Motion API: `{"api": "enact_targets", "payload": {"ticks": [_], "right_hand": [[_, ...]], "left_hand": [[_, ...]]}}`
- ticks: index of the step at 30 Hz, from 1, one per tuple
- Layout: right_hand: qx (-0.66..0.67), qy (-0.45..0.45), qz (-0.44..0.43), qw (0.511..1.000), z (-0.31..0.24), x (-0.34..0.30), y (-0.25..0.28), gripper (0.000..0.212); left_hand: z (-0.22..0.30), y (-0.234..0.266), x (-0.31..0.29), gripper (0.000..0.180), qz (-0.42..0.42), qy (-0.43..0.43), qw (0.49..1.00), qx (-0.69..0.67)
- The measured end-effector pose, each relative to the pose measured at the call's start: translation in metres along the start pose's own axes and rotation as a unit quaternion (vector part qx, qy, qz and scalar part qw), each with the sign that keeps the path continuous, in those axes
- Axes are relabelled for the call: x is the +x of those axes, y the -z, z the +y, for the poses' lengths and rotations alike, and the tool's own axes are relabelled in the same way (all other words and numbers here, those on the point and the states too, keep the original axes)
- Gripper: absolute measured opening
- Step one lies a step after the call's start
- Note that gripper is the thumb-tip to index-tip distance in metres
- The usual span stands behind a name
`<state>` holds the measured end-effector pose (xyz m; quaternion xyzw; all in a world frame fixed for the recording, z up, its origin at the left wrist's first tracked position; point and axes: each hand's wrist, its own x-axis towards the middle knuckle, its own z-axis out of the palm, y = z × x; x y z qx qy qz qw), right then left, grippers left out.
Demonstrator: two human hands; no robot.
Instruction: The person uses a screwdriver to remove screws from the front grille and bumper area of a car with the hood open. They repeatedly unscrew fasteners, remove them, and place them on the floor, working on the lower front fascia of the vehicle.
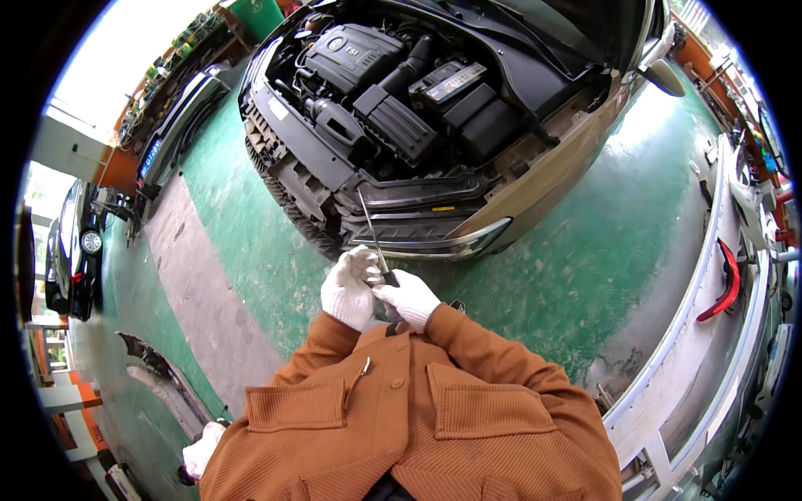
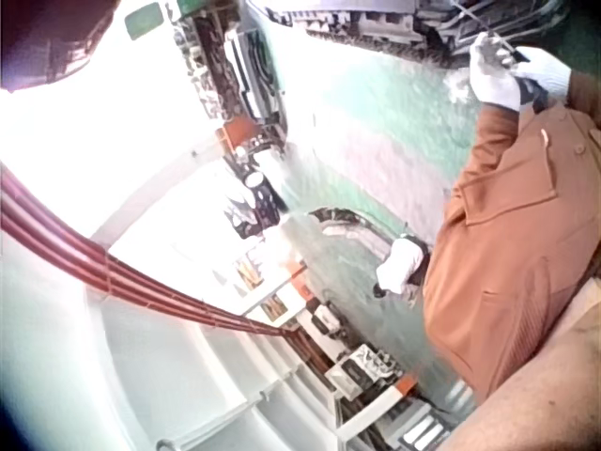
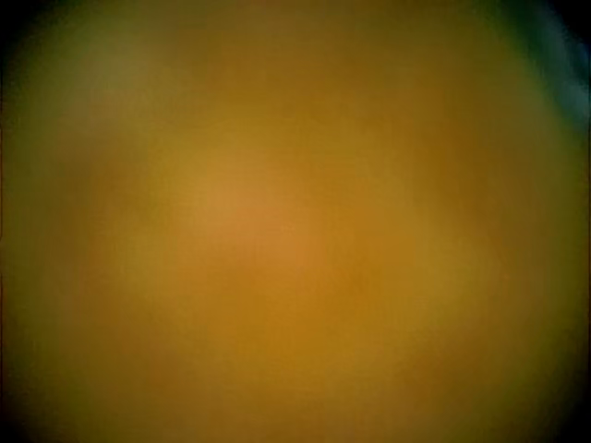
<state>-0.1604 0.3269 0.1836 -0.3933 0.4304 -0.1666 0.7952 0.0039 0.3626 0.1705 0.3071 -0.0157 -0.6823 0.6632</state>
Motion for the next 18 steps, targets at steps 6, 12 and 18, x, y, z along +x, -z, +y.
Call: {"api": "enact_targets", "payload": {"ticks": [6,12,18], "right_hand": [[0.055,-0.018,0.025,0.998,0.04,0.027,-0.057,0.01],[0.081,-0.047,0.034,0.995,0.068,0.07,-0.175,0.016],[0.134,-0.075,0.017,0.988,0.079,0.102,-0.229,0.019]], "left_hand": [[0.041,0.06,-0.011,0.035,-0.069,0.085,0.994,-0.024],[0.142,0.128,-0.064,0.037,-0.061,0.009,0.996,0.059],[0.197,0.158,-0.096,0.032,-0.021,0.006,0.952,0.305]]}}
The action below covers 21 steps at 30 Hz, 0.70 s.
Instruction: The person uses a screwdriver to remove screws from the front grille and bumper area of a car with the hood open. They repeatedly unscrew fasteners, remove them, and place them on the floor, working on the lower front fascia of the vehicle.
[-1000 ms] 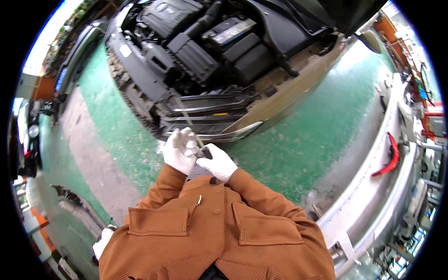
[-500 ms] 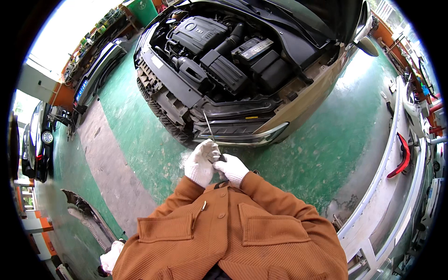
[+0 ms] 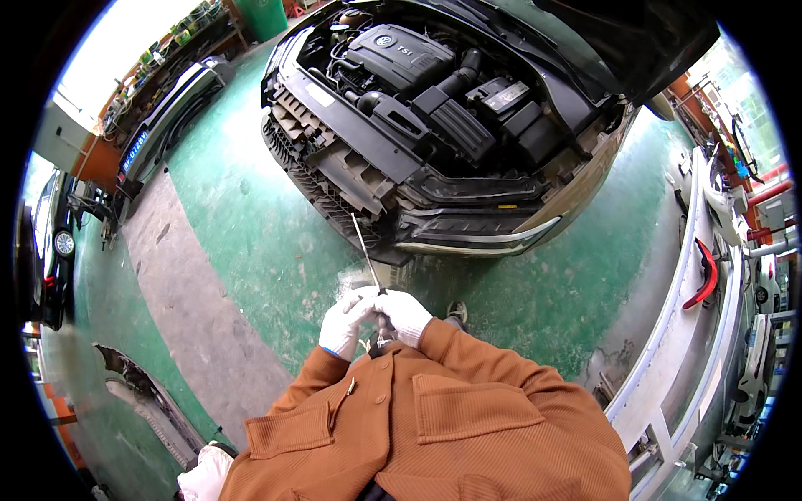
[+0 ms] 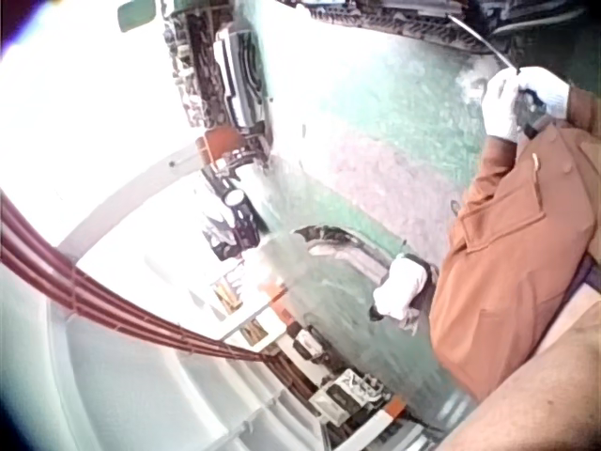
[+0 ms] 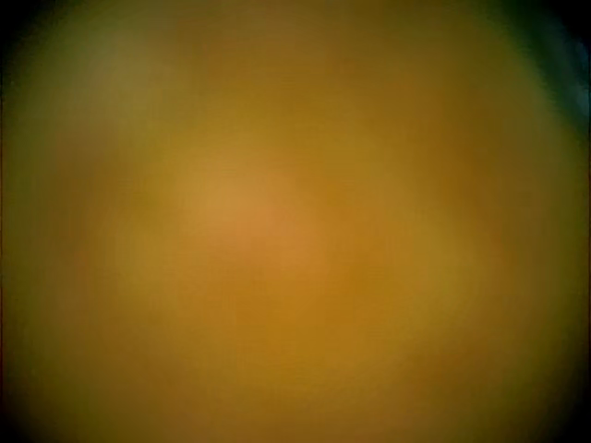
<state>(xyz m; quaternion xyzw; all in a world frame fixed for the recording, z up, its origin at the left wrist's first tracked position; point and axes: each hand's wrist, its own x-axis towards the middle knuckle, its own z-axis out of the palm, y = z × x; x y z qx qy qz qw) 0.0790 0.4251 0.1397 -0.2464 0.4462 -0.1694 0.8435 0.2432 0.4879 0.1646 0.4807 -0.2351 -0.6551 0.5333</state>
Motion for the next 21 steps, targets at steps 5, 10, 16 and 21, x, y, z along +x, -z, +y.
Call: {"api": "enact_targets", "payload": {"ticks": [5,10,16,21], "right_hand": [[-0.164,-0.002,-0.021,0.986,-0.023,-0.008,-0.03,0.026],[-0.515,0.163,-0.093,0.836,-0.039,0.015,-0.019,0.04],[-0.488,0.057,-0.142,0.859,-0.071,0.051,-0.006,0.05],[-0.504,0.087,-0.163,0.843,-0.082,0.068,0.014,0.055]], "left_hand": [[-0.011,0.039,0.014,0.03,0.021,-0.036,0.998,-0.038],[0.016,0.103,0.06,0.029,0.141,-0.026,0.972,-0.186],[0.076,0.138,0.085,0.021,0.183,-0.025,0.97,-0.156],[0.082,0.117,0.127,0.02,0.219,-0.026,0.962,-0.162]]}}
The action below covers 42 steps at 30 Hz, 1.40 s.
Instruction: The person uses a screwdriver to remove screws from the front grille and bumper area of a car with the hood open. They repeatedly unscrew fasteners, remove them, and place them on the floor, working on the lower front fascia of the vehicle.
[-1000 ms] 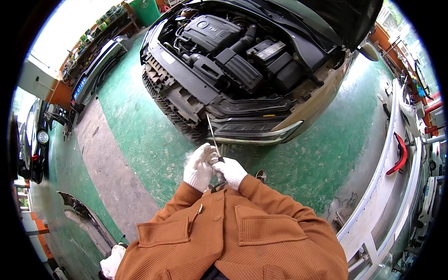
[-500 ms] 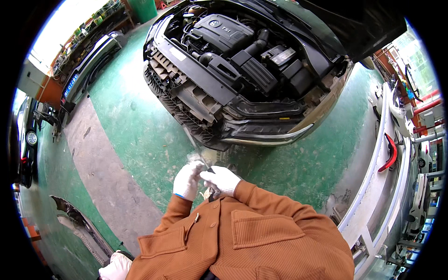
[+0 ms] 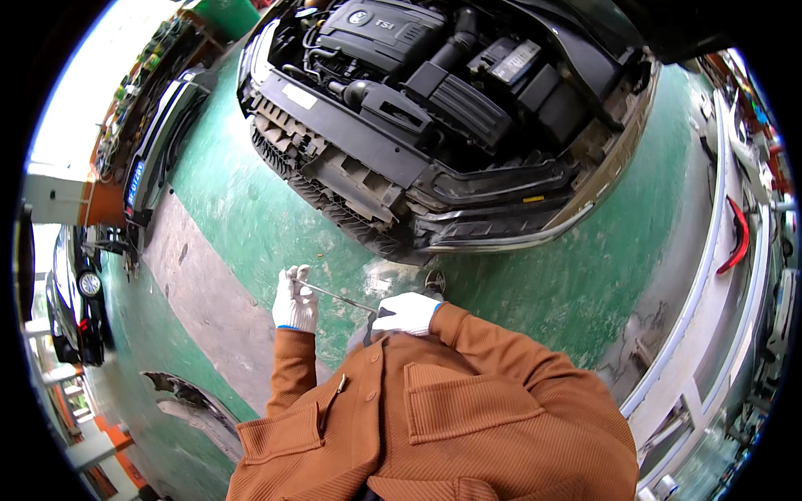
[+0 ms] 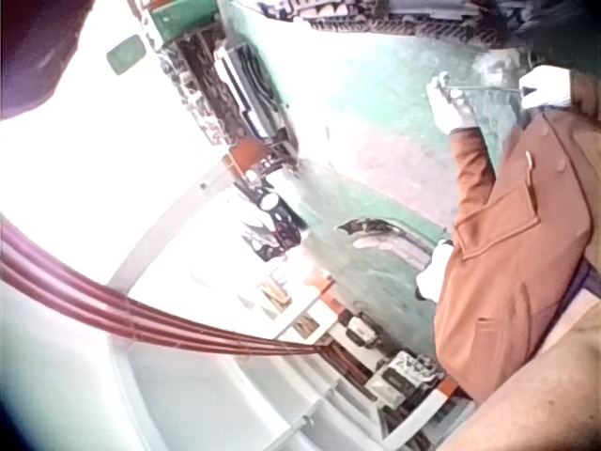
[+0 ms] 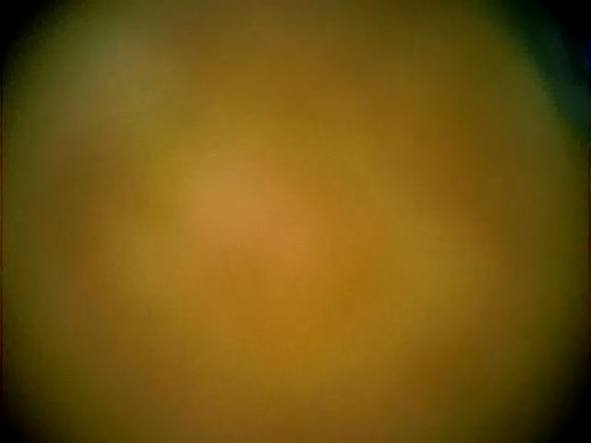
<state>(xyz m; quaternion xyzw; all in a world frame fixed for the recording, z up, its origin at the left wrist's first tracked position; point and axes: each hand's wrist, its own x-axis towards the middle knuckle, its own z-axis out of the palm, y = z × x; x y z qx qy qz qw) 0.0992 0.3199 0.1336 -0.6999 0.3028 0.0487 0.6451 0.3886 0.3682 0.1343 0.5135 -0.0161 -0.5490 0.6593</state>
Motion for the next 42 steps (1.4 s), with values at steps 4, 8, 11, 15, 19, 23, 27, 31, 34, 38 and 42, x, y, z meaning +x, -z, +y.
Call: {"api": "enact_targets", "payload": {"ticks": [4,8,11,15,19,23,27,31,34,38,42], "right_hand": [[0.009,-0.032,0.052,0.998,0.018,-0.009,0.011,0.059],[0.045,-0.025,0.147,0.988,0.036,-0.009,0.011,0.052],[0.162,-0.066,0.177,0.968,0.037,-0.004,0.013,0.042],[0.241,-0.115,0.246,0.932,0.032,0.009,0.001,0.035],[0.258,-0.134,0.326,0.9,0.035,0.031,-0.022,0.036],[0.366,-0.224,0.33,0.841,0.006,0.065,-0.052,0.037],[0.564,-0.239,0.34,0.714,-0.028,0.119,-0.097,0.038],[0.682,-0.19,0.349,0.614,-0.054,0.157,-0.146,0.037],[0.734,-0.162,0.344,0.563,-0.052,0.177,-0.17,0.035],[0.786,-0.065,0.351,0.505,-0.032,0.197,-0.182,0.037],[0.801,0.009,0.369,0.471,-0.002,0.221,-0.19,0.036]], "left_hand": [[-0.003,-0.038,0.028,0.024,-0.054,0.061,0.995,0.053],[-0.006,-0.084,0.058,0.026,-0.084,0.102,0.989,0.072],[-0.016,-0.109,0.09,0.027,-0.116,0.128,0.98,0.101],[-0.028,-0.124,0.138,0.029,-0.176,0.169,0.957,0.158],[-0.045,-0.117,0.184,0.027,-0.252,0.257,0.917,0.172],[-0.062,-0.096,0.23,0.028,-0.302,0.36,0.858,0.209],[-0.072,-0.076,0.257,0.026,-0.354,0.442,0.782,0.262],[-0.082,-0.041,0.264,0.025,-0.313,0.527,0.731,0.301],[-0.097,-0.024,0.268,0.027,-0.317,0.555,0.699,0.322],[-0.118,-0.023,0.273,0.027,-0.321,0.542,0.697,0.342],[-0.133,-0.033,0.281,0.03,-0.361,0.524,0.695,0.334]]}}
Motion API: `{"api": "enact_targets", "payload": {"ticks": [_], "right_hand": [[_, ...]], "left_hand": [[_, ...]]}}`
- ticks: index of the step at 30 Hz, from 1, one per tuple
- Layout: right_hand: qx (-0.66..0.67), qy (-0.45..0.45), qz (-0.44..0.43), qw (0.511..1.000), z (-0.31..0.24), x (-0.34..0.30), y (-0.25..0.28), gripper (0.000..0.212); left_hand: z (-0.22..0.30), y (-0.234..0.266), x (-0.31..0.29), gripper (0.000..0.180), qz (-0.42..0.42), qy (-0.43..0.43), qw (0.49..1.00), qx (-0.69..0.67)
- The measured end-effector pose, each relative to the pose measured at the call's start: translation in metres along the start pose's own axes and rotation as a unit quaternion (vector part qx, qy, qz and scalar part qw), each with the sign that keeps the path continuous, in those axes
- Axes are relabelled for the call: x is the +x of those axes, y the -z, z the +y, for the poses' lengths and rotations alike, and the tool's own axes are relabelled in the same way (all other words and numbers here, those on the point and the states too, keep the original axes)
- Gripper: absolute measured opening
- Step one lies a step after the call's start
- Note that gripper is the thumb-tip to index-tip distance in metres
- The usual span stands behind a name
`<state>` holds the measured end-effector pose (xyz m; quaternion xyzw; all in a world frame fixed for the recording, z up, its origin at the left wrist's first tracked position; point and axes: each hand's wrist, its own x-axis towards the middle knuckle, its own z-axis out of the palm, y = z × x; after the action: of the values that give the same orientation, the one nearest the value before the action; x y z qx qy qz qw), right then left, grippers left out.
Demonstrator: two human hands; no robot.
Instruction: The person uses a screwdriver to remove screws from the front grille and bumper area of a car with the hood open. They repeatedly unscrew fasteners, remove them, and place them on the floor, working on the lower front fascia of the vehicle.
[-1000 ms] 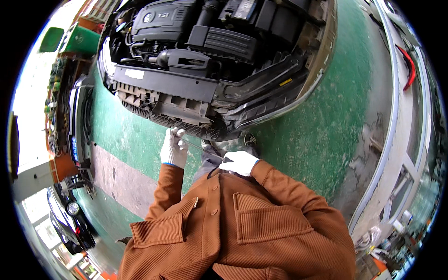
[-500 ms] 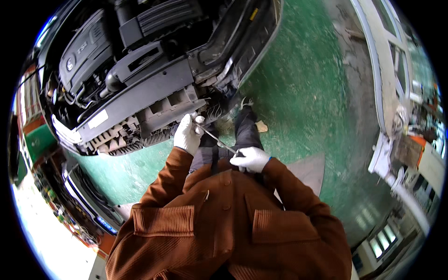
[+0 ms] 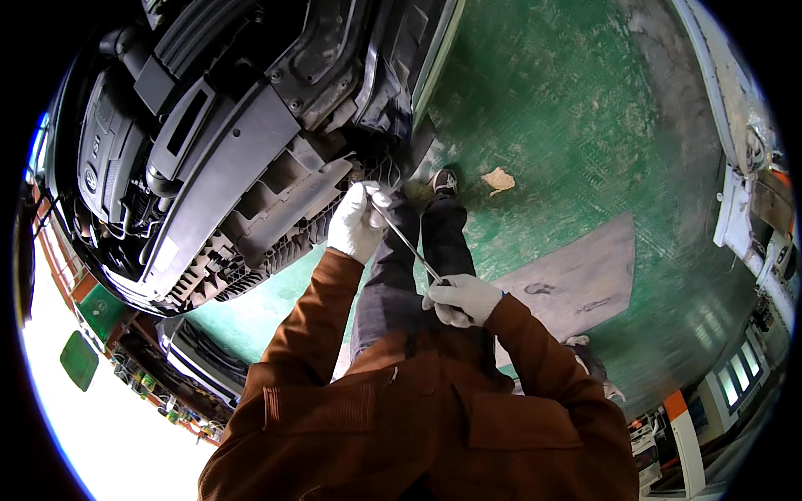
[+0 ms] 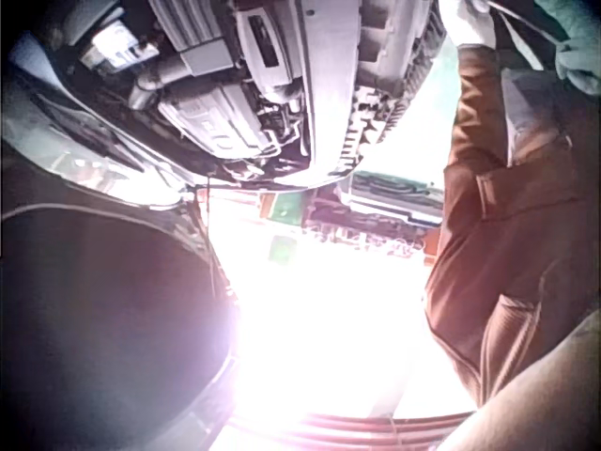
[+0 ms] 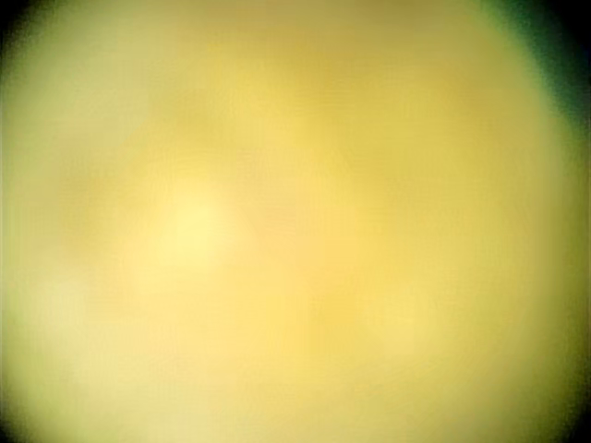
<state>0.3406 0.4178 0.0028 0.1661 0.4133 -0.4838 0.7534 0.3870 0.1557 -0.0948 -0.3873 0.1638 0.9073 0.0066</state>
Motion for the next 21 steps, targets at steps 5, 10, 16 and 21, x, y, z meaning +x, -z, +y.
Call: {"api": "enact_targets", "payload": {"ticks": [5,10,16,21], "right_hand": [[-0.192,0.092,0.132,0.968,0.0,0.041,0.025,0.033],[-0.343,0.156,0.281,0.883,-0.004,0.058,0.018,0.036],[-0.362,0.243,0.297,0.85,-0.011,0.087,0.023,0.031],[-0.419,0.266,0.306,0.813,-0.016,0.097,0.035,0.029]], "left_hand": [[-0.003,0.008,0.021,0.029,0.053,-0.013,0.998,-0.01],[0.001,0.0,0.046,0.033,0.036,-0.012,0.999,0.033],[-0.008,-0.022,0.06,0.031,0.078,-0.059,0.98,-0.171],[-0.007,-0.029,0.058,0.031,-0.061,-0.065,0.974,-0.207]]}}
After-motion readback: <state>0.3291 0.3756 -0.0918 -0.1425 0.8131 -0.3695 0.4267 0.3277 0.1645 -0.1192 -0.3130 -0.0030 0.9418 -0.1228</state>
